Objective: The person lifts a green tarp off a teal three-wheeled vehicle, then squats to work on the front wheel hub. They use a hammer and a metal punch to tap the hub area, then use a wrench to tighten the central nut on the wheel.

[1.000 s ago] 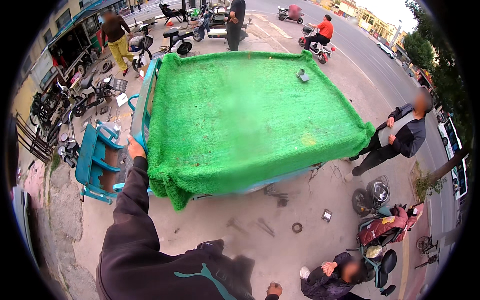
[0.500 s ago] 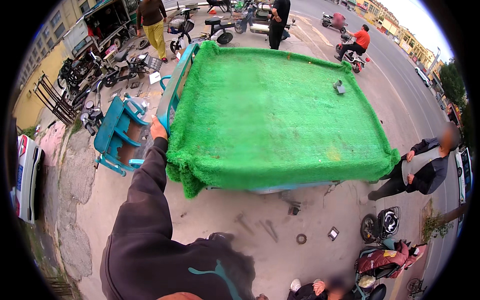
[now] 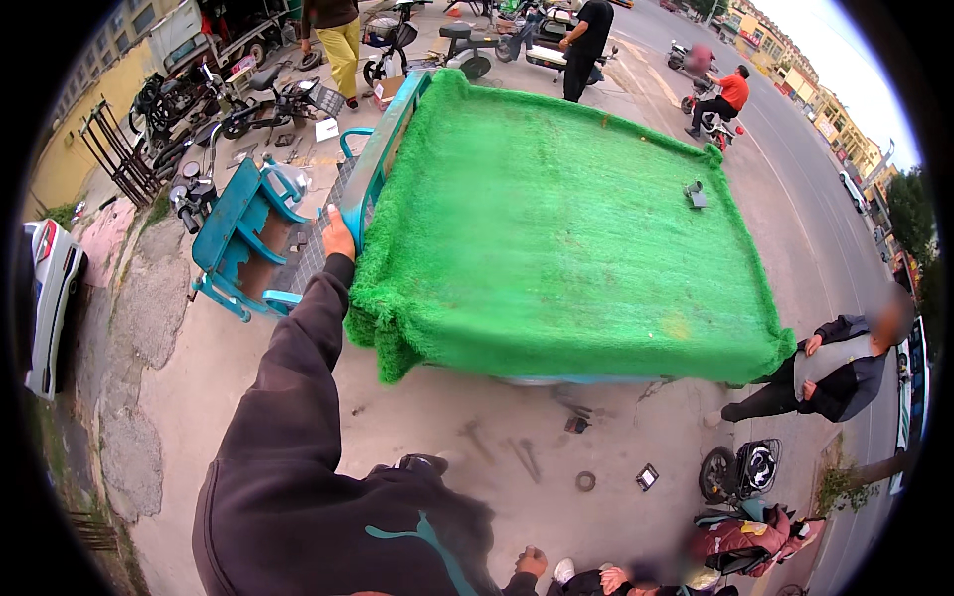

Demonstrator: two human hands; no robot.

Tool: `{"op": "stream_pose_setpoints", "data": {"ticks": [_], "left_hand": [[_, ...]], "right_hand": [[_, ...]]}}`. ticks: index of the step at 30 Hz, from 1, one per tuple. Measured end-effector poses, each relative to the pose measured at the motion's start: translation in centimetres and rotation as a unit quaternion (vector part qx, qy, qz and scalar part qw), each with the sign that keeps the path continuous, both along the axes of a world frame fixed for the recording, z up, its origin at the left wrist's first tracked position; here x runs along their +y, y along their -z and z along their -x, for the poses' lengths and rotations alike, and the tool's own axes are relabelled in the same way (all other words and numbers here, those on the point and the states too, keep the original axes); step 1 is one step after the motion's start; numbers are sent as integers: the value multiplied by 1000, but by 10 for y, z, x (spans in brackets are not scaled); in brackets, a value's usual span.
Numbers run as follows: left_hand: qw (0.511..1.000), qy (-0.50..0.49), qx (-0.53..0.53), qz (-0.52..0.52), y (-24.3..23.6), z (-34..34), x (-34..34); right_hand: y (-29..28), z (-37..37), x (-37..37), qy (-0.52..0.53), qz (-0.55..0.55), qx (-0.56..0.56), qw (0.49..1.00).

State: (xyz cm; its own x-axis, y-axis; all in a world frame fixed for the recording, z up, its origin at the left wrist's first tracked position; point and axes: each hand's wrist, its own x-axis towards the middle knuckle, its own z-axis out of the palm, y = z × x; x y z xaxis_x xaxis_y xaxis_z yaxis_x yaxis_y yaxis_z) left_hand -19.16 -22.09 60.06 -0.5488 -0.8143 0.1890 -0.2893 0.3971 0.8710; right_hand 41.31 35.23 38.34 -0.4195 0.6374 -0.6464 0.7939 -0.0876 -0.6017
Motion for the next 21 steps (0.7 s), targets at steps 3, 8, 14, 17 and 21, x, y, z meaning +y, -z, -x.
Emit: {"op": "stream_pose_setpoints", "data": {"ticks": [3,8,14,17,21], "left_hand": [[995,42,48,-70,6,10,25],[996,27,81,-36,8,12,26],[997,0,72,-3,2,4,2],[998,5,55,-12,12,15,-7],[995,6,94,-15,11,9,4]], "right_hand": [[-10,-24,-8,59,-8,-45,997],[20,-83,-28,110,12,-69,992],[19,-93,-63,87,-8,-94,992],[94,-124,-45,99,-10,-84,991],[127,-123,-34,-50,-60,-127,989]]}}
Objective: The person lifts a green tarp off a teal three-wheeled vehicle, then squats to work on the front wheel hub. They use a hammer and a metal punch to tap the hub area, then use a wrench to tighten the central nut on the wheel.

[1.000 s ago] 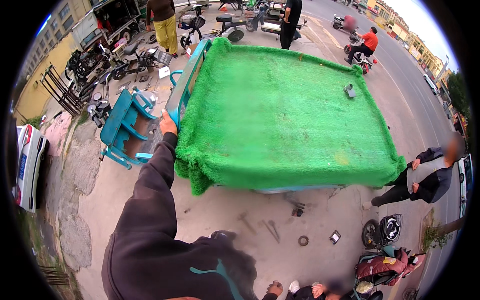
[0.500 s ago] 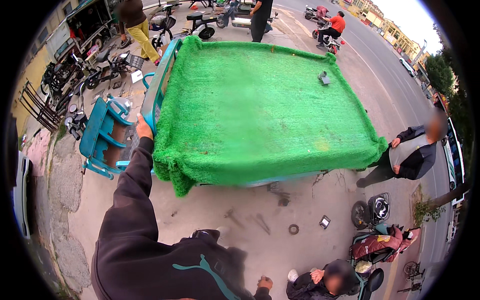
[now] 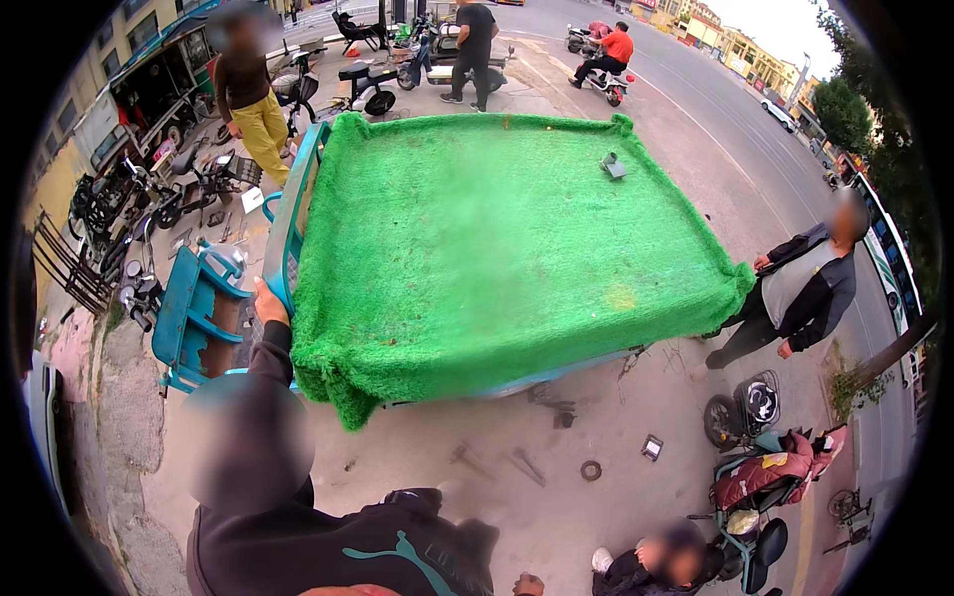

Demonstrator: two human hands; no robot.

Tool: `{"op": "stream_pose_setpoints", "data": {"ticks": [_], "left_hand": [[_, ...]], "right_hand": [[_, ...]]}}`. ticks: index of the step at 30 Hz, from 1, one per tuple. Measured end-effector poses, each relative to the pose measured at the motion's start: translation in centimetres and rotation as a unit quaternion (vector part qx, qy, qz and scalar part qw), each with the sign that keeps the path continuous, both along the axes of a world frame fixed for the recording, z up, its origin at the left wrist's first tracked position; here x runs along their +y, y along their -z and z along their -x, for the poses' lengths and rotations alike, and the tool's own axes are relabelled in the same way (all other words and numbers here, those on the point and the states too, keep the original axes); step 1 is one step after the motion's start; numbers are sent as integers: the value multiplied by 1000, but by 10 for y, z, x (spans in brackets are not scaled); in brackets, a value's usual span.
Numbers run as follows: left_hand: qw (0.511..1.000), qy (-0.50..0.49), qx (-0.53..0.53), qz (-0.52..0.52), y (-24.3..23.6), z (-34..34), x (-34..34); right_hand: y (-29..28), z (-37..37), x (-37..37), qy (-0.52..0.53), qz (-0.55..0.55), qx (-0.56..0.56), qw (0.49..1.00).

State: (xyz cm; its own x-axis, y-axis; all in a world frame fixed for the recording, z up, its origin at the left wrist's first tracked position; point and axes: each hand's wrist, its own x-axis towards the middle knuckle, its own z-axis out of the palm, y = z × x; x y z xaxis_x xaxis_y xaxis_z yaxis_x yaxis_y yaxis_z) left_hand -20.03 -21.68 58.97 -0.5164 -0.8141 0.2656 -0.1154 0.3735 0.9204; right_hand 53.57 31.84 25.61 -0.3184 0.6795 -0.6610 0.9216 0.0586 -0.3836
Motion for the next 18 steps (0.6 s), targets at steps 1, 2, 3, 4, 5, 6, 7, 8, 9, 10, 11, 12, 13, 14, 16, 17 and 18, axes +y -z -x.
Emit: {"op": "stream_pose_setpoints", "data": {"ticks": [1,2,3,4,5,6,7,8,9,10,11,12,13,14,16,17,18], "left_hand": [[1000,1,17,-6,1,-1,10],[992,58,-65,-94,1,-4,16],[994,62,-37,-77,-16,1,26],[996,56,-23,-72,-13,-1,16],[996,55,-7,-66,-7,-2,13],[999,18,23,-29,-2,8,6],[999,28,25,-36,5,11,0],[998,39,19,-45,5,7,5],[997,52,14,-54,2,3,10],[997,54,-3,-58,1,-2,8],[998,38,11,-39,4,-2,1],[999,22,26,-19,5,0,-8],[999,10,40,0,9,0,-11],[998,31,27,-39,0,-2,13],[999,30,32,-21,0,0,8],[999,26,36,-12,0,1,3],[1000,17,11,-8,4,4,-2]], "right_hand": [[2,3,9,-43,-25,-29,998],[1,6,18,-83,-50,-60,993],[20,10,18,-126,-50,-77,988],[32,7,23,-136,-81,-57,986],[31,9,29,-155,-89,-72,981],[27,20,30,-174,-95,-82,977],[25,34,33,-190,-102,-93,972],[-13,43,32,119,-7,126,985],[-21,54,32,120,6,122,985],[-38,62,36,117,14,116,986],[-45,65,36,115,28,111,987],[-51,70,35,96,28,110,989],[-60,68,32,96,34,102,990],[-70,62,31,108,31,94,989],[-77,65,21,99,40,76,991],[-77,67,19,111,46,92,988],[-61,56,24,124,47,110,985]]}}
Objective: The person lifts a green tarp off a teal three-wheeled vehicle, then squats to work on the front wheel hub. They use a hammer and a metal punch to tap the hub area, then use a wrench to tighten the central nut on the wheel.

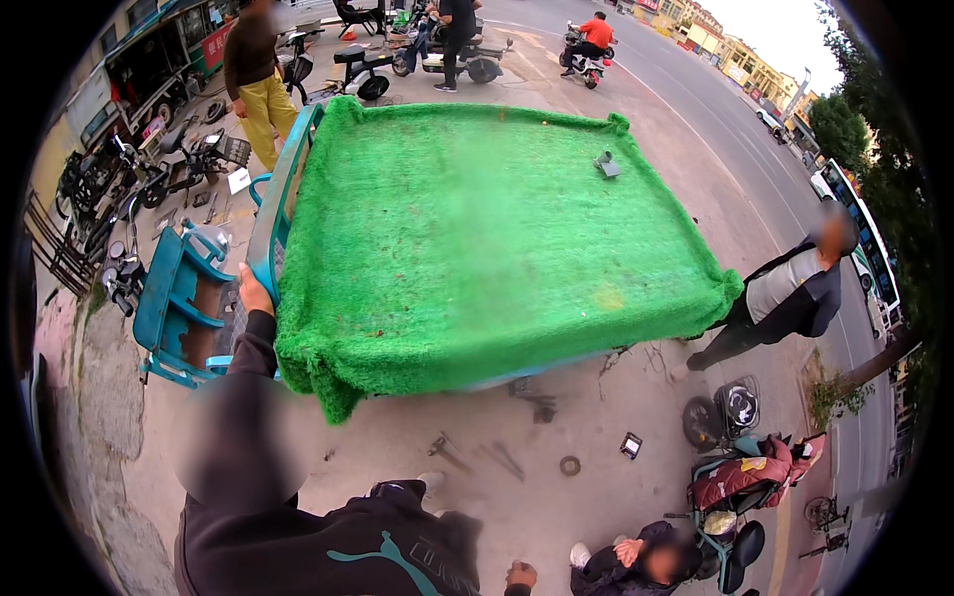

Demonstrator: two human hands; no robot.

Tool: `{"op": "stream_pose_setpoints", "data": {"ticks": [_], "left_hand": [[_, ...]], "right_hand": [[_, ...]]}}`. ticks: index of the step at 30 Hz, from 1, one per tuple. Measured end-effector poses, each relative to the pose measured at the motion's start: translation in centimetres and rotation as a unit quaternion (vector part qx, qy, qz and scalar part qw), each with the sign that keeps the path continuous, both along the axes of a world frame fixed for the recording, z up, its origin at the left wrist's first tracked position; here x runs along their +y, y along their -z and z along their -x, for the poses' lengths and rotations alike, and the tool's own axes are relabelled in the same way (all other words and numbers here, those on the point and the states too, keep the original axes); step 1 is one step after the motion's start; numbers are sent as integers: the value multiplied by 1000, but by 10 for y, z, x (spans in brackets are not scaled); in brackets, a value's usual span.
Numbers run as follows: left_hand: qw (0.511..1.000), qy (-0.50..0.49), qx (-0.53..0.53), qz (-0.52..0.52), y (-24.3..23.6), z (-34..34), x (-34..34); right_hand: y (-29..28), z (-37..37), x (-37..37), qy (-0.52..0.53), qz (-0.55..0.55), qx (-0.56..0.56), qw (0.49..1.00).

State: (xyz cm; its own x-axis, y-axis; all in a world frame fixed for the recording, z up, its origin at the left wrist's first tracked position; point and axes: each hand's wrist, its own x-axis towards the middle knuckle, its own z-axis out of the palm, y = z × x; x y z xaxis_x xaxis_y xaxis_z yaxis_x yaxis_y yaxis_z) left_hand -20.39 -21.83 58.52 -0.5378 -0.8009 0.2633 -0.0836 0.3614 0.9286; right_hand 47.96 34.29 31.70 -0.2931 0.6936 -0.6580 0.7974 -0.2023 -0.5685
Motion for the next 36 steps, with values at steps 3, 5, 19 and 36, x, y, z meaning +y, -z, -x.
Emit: {"op": "stream_pose_setpoints", "data": {"ticks": [3,5,19,36], "left_hand": [[999,16,27,-25,-6,-8,-6],[997,46,-6,-63,3,6,16],[999,-8,-28,-13,-20,-13,14],[1000,-7,22,2,7,3,-5]], "right_hand": [[23,-18,-7,29,-8,-62,998],[81,-67,18,-438,-155,-248,850],[-29,14,-35,26,-4,-17,1000],[30,-6,-4,12,-23,-11,1000]]}}
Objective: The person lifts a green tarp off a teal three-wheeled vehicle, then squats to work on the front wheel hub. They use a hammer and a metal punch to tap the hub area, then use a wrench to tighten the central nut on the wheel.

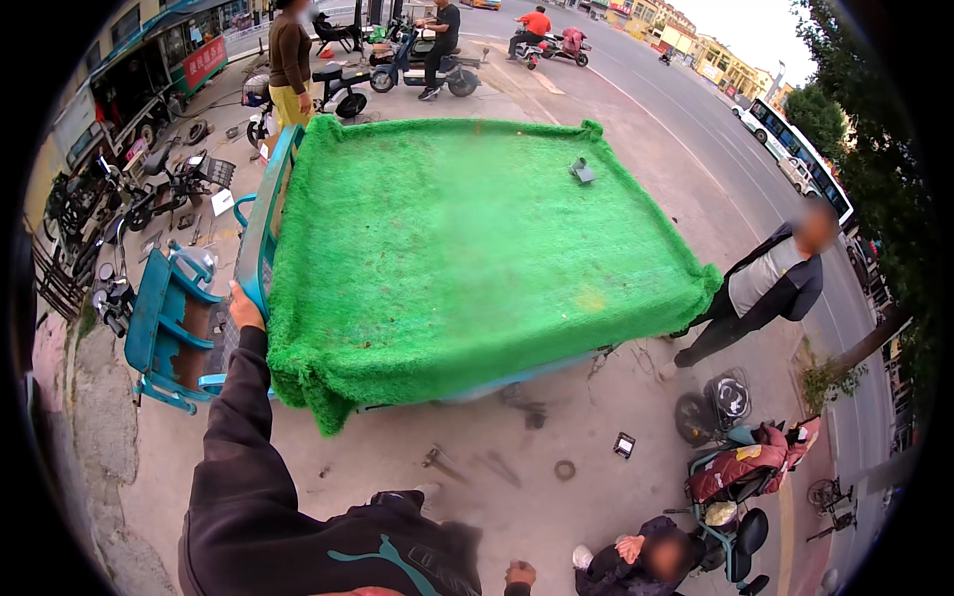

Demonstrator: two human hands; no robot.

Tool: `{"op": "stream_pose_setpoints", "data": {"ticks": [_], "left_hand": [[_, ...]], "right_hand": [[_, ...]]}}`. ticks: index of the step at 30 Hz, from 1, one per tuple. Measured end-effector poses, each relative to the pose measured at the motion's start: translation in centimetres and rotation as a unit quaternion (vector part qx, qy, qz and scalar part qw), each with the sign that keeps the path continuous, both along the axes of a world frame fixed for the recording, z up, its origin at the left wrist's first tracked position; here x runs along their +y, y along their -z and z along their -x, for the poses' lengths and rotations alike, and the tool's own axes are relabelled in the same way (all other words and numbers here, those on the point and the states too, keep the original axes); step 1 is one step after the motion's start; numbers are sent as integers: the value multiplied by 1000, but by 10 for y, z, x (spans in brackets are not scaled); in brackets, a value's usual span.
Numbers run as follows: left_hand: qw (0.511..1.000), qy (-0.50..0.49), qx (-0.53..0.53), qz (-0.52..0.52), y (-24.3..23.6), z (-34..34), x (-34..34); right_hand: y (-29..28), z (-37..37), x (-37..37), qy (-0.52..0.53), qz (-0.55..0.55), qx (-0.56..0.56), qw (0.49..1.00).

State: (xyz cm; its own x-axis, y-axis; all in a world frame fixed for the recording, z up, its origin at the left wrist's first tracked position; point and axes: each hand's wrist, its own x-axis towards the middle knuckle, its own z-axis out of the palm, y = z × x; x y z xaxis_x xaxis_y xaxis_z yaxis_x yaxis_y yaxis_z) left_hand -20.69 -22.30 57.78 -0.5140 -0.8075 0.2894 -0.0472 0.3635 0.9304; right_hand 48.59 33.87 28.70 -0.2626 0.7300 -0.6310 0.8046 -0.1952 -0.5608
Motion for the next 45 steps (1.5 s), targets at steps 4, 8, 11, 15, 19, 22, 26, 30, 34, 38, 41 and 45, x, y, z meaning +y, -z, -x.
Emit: {"op": "stream_pose_setpoints", "data": {"ticks": [4,8,11,15,19,22,26,30,34,38,41,45], "left_hand": [[999,16,-36,-27,-13,-6,7],[996,48,-46,-64,-17,-8,12],[997,35,-43,-53,-11,-7,8],[1000,-4,-22,-6,-3,-3,1],[999,3,-32,-25,-4,-7,-8],[996,67,-34,-45,4,10,24],[999,28,-32,-34,4,15,-17],[995,23,-68,-65,-4,9,-26],[989,44,-114,-83,-29,-16,-1],[979,65,-167,-94,-37,-5,1],[976,85,-168,-105,-55,5,-46],[980,79,-172,-55,-51,-39,26]], "right_hand": [[-12,-1,-11,-10,11,-19,1000],[-8,-13,-18,-4,3,-62,998],[-11,-9,-21,-6,11,-61,998],[-9,-6,-20,-15,15,-57,998],[1,-6,-19,-34,19,-56,998],[-21,-6,-28,-2,-15,-39,999],[-3,-4,-20,-83,-89,-53,991],[-72,22,-4,-88,-147,-58,984],[-107,24,26,-75,-101,-116,985],[-109,10,48,-77,-50,-159,983],[-85,23,69,-118,-24,-145,982],[-65,38,119,-147,4,-147,978]]}}
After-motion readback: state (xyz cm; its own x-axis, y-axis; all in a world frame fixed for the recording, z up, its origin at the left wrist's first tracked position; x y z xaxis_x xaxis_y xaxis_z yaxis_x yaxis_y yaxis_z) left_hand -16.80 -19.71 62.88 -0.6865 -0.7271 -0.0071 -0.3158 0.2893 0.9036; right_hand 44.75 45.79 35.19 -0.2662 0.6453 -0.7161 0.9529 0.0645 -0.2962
